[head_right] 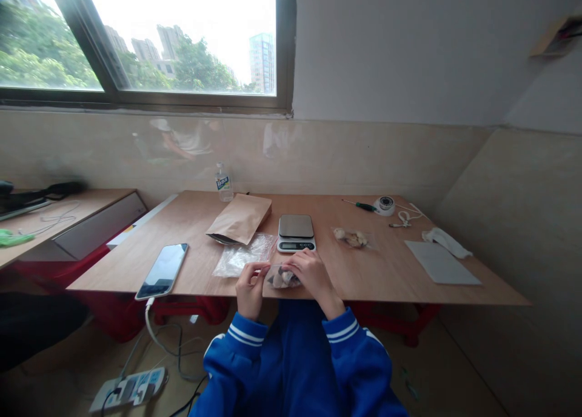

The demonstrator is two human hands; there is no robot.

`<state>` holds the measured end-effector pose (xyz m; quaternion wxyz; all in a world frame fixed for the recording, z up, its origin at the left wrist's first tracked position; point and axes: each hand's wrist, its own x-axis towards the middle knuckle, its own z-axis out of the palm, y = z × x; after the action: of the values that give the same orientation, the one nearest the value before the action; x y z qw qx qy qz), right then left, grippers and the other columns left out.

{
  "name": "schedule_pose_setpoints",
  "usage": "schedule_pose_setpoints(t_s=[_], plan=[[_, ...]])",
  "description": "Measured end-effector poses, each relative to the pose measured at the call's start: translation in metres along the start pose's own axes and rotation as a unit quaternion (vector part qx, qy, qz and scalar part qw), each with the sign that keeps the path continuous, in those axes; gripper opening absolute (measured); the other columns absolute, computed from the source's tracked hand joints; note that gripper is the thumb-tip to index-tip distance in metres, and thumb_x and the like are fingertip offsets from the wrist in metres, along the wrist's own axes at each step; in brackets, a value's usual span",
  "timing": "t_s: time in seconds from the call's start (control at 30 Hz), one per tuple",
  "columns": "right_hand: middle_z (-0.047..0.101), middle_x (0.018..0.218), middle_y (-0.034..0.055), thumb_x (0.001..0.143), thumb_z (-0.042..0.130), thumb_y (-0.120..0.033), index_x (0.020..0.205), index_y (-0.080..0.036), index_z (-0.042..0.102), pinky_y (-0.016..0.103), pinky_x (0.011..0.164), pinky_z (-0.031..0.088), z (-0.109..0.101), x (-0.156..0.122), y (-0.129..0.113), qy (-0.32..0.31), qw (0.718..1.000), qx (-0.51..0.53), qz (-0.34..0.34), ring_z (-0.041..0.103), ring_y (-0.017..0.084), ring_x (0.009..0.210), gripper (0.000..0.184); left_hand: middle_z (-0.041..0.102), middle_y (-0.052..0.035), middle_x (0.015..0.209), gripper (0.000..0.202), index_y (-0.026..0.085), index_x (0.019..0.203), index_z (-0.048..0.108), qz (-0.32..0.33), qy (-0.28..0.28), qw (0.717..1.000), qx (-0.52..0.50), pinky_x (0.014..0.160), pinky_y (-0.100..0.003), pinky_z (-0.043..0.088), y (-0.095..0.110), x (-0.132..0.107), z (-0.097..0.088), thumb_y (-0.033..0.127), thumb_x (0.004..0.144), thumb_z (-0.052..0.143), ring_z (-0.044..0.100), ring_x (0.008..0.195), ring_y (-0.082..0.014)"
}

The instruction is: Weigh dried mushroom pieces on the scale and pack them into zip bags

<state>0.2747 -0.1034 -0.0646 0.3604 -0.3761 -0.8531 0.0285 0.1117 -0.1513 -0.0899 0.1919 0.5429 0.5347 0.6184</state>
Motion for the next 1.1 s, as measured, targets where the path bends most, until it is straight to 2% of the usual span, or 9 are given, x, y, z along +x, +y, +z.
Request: schedule_pose_setpoints(t_s=[0.13, 0.33, 0.5, 0.57, 0.63, 0.73, 0.8, 0.9, 1.1], plan=[[0.067, 0.075, 0.0018, 0.089, 0.055, -0.022, 0.073, -0.021, 0.063, 0.033, 0.073, 0.043, -0.002, 0.001, -0.001, -0.002, 1.000, -0.023, 0.002, 0.058, 0.019, 0.075, 0.018, 0.064, -0.0034, 0.084, 0.020, 0.020, 0.081, 0.064, -0.009, -0.015, 1.000, 0.003, 0.070, -0.028, 0.049, -0.002, 0.001, -0.001, 0.036, 0.086, 0.053, 0.061, 0.081, -0.0166], [0.062, 0.072, 0.0030, 0.090, 0.046, -0.011, 0.071, -0.020, 0.057, 0.033, 0.069, 0.041, 0.005, -0.002, -0.009, 0.050, 0.996, -0.074, 0.004, 0.055, 0.020, 0.072, 0.024, 0.066, -0.0034, 0.086, 0.018, 0.019, 0.085, 0.063, -0.006, -0.041, 0.999, 0.004, 0.076, -0.030, 0.049, 0.001, 0.002, 0.002, 0.036, 0.085, 0.055, 0.062, 0.084, -0.0170], [0.063, 0.073, 0.0032, 0.090, 0.049, -0.017, 0.073, -0.020, 0.058, 0.033, 0.073, 0.042, 0.012, -0.007, -0.003, 0.037, 0.996, -0.077, -0.009, 0.057, 0.021, 0.075, 0.020, 0.066, -0.0038, 0.090, 0.016, 0.021, 0.089, 0.066, -0.001, -0.054, 0.998, 0.015, 0.075, -0.031, 0.049, 0.001, 0.002, 0.004, 0.033, 0.084, 0.057, 0.062, 0.086, -0.0179], [0.066, 0.079, 0.0035, 0.091, 0.050, -0.021, 0.080, -0.020, 0.061, 0.035, 0.076, 0.043, 0.012, -0.008, 0.000, 0.015, 0.998, -0.058, -0.008, 0.058, 0.021, 0.079, 0.016, 0.065, -0.0035, 0.087, 0.015, 0.021, 0.086, 0.066, -0.005, -0.048, 0.999, 0.015, 0.073, -0.030, 0.049, -0.001, 0.001, 0.005, 0.032, 0.084, 0.056, 0.062, 0.084, -0.0175], [0.068, 0.091, 0.0044, 0.091, 0.051, -0.026, 0.097, -0.021, 0.063, 0.036, 0.080, 0.045, 0.009, -0.008, 0.001, 0.005, 1.000, -0.030, 0.001, 0.060, 0.021, 0.087, 0.014, 0.064, -0.0034, 0.087, 0.014, 0.021, 0.085, 0.067, -0.007, -0.046, 0.999, 0.015, 0.072, -0.030, 0.049, -0.002, 0.001, 0.005, 0.031, 0.084, 0.057, 0.061, 0.083, -0.0173], [0.066, 0.108, 0.0057, 0.088, 0.056, -0.031, 0.120, -0.024, 0.055, 0.038, 0.086, 0.045, 0.005, -0.007, -0.002, 0.011, 1.000, -0.002, 0.012, 0.058, 0.022, 0.100, 0.033, 0.064, -0.0035, 0.088, 0.016, 0.022, 0.086, 0.068, -0.004, -0.048, 0.999, 0.013, 0.073, -0.030, 0.049, -0.002, 0.001, 0.004, 0.032, 0.084, 0.056, 0.061, 0.084, -0.0173], [0.065, 0.109, 0.0061, 0.087, 0.058, -0.031, 0.113, -0.025, 0.059, 0.039, 0.087, 0.044, 0.004, -0.006, -0.006, 0.018, 1.000, -0.004, 0.012, 0.057, 0.023, 0.102, 0.027, 0.064, -0.0037, 0.089, 0.018, 0.022, 0.087, 0.068, -0.005, -0.054, 0.998, 0.010, 0.073, -0.030, 0.049, -0.002, 0.001, 0.004, 0.034, 0.085, 0.054, 0.061, 0.084, -0.0174], [0.066, 0.098, 0.0054, 0.088, 0.055, -0.027, 0.089, -0.023, 0.065, 0.038, 0.084, 0.043, 0.007, -0.004, -0.010, 0.034, 0.999, -0.015, 0.011, 0.057, 0.022, 0.096, 0.011, 0.064, -0.0038, 0.089, 0.020, 0.022, 0.087, 0.068, -0.006, -0.063, 0.998, 0.008, 0.074, -0.030, 0.048, 0.000, 0.001, 0.003, 0.036, 0.085, 0.054, 0.060, 0.085, -0.0173], [0.064, 0.078, 0.0035, 0.089, 0.051, -0.018, 0.079, -0.021, 0.061, 0.035, 0.077, 0.043, 0.015, -0.003, -0.014, 0.045, 0.999, -0.017, 0.010, 0.056, 0.021, 0.081, 0.015, 0.063, -0.0041, 0.087, 0.020, 0.022, 0.086, 0.069, -0.003, -0.056, 0.998, 0.014, 0.072, -0.030, 0.048, 0.002, 0.000, 0.003, 0.037, 0.084, 0.055, 0.060, 0.084, -0.0177]])
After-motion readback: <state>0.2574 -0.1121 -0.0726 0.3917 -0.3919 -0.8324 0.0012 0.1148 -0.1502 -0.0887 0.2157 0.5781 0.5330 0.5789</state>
